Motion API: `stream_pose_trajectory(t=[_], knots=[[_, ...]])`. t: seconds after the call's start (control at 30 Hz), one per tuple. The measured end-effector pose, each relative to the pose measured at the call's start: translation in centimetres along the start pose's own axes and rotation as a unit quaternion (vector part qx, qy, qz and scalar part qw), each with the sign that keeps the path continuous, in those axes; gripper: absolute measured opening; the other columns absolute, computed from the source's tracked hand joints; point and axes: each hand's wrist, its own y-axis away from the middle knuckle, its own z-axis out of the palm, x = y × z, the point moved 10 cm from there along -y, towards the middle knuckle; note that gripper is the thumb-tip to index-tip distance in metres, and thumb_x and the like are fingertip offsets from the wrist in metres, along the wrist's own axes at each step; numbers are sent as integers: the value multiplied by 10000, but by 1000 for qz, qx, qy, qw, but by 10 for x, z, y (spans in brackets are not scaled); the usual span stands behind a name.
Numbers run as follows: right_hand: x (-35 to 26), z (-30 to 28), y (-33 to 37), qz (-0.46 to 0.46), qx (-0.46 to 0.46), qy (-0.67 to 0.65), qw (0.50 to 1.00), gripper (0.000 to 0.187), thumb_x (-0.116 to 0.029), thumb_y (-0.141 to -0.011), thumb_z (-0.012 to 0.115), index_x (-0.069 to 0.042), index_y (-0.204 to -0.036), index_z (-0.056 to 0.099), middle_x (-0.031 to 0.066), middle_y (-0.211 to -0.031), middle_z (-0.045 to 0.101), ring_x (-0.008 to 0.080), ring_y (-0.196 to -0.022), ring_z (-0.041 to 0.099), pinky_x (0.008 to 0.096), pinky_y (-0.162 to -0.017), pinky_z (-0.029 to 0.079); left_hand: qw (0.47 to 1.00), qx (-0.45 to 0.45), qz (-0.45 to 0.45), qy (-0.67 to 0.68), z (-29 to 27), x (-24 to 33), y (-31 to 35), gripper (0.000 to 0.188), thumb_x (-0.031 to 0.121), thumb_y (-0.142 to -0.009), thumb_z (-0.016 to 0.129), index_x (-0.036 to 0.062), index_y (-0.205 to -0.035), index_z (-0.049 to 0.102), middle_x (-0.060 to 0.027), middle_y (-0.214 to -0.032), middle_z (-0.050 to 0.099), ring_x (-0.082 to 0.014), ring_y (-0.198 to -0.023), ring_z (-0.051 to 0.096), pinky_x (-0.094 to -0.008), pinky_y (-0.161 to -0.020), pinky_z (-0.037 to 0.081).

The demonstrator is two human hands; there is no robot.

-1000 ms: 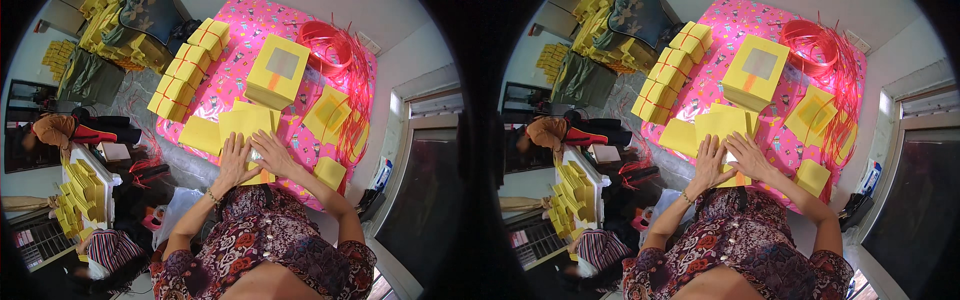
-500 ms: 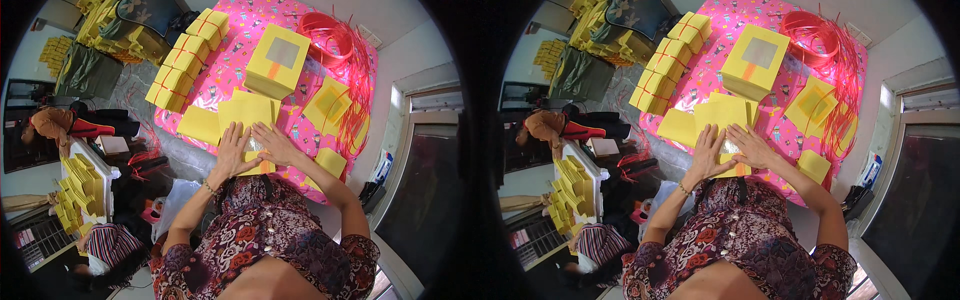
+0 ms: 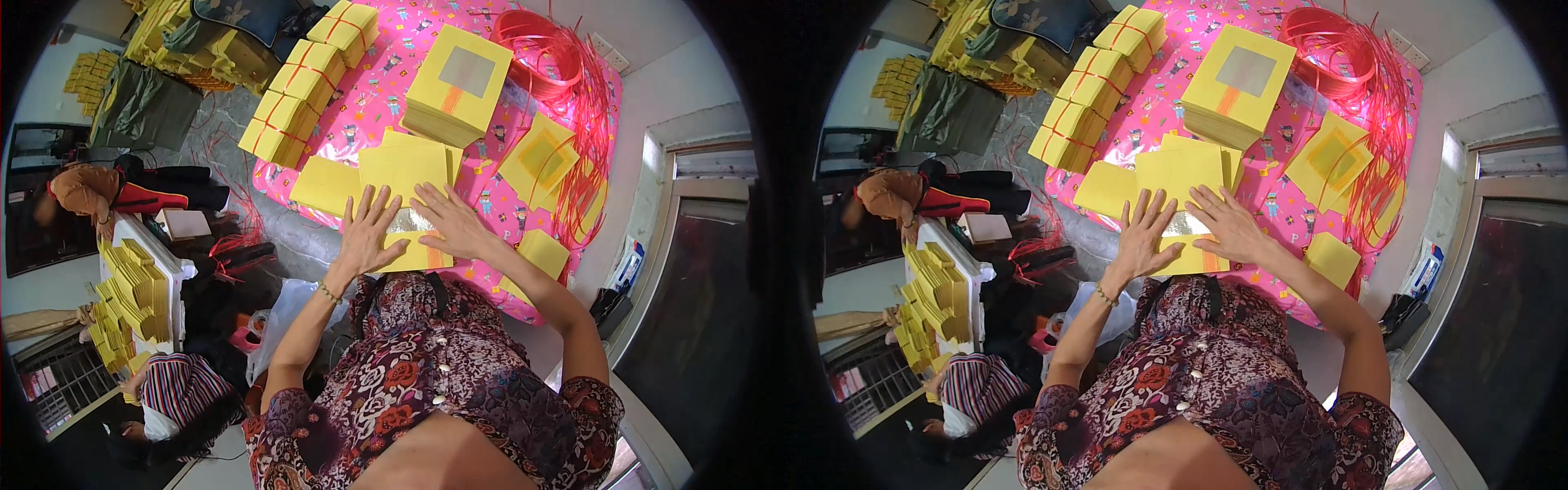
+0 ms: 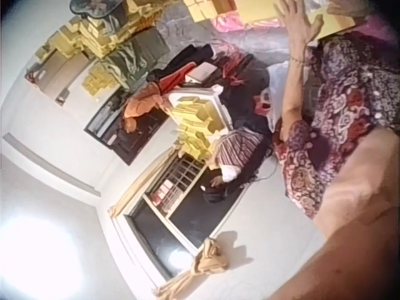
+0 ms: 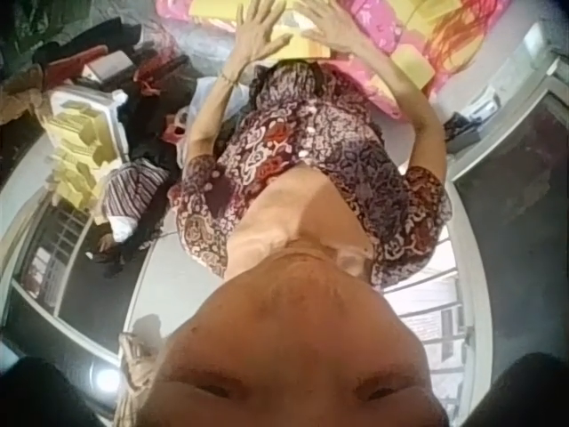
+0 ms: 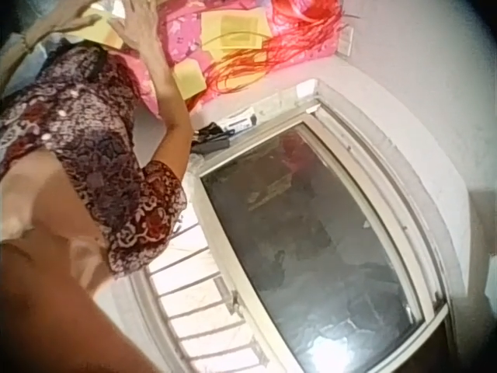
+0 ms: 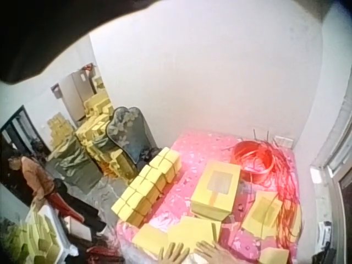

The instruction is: Folding and stacking yellow paper ritual items with silver foil centers on a table.

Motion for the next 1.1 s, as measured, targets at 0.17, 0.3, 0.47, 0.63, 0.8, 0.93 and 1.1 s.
stream_pose_trajectory(t=[0.17, 0.3, 0.47, 0.63, 0.8, 0.93, 1.1], knots=[[-20, -4, -14, 9, 38, -17, 999, 796, -532, -904, 542, 10, -1450, 338, 193, -1535, 295, 323, -1444, 234, 499, -1181, 170, 1000, 7, 5, 8, -1, -1, 0, 794, 569, -855, 537, 157, -1505, 343, -126, -1588, 225, -372, -1477, 116, -589, -1153, 69], [-12, 7, -9, -6, 19, -17, 1000, 812, -537, -907, 539, -11, -1477, 299, 176, -1548, 278, 316, -1450, 224, 492, -1185, 167, 1000, 5, 9, 15, 2, -2, 1, 807, 569, -852, 548, 161, -1512, 327, -124, -1594, 209, -367, -1479, 112, -576, -1158, 76], [-7, 0, -2, -6, 9, -9, 1000, 796, -511, -925, 532, -41, -1505, 254, 157, -1569, 238, 301, -1461, 201, 489, -1190, 160, 999, -20, 4, 50, -2, -9, 4, 848, 548, -851, 567, 94, -1513, 295, -166, -1586, 207, -367, -1473, 137, -545, -1169, 105], [6, 7, 11, 18, 17, -37, 999, 776, -494, -934, 526, -50, -1507, 248, 153, -1576, 220, 305, -1465, 187, 497, -1188, 159, 996, -11, 6, 92, 4, -15, 5, 852, 513, -858, 575, 74, -1519, 266, -191, -1583, 194, -375, -1470, 141, -541, -1169, 114], [5, 6, 10, 14, 16, -39, 999, 760, -478, -943, 518, -46, -1506, 248, 152, -1577, 218, 309, -1466, 181, 498, -1188, 157, 993, -5, 7, 120, 9, -20, 5, 828, 478, -869, 579, 86, -1524, 259, -190, -1586, 188, -377, -1470, 138, -536, -1166, 137], [5, 4, 9, 19, 32, -35, 999, 716, -438, -949, 518, -43, -1494, 273, 150, -1566, 245, 301, -1459, 204, 491, -1187, 171, 990, 8, 14, 137, 6, -21, 2, 794, 445, -874, 585, 108, -1522, 274, -185, -1584, 194, -380, -1465, 153, -523, -1164, 161], [15, -8, 0, 28, 69, -13, 997, 613, -298, -908, 610, -34, -1421, 400, 153, -1489, 383, 300, -1411, 314, 474, -1162, 258, 988, 118, 25, 94, -18, -16, -6, 582, 321, -857, 650, 96, -1372, 498, -149, -1456, 419, -354, -1348, 362, -480, -1108, 267]])
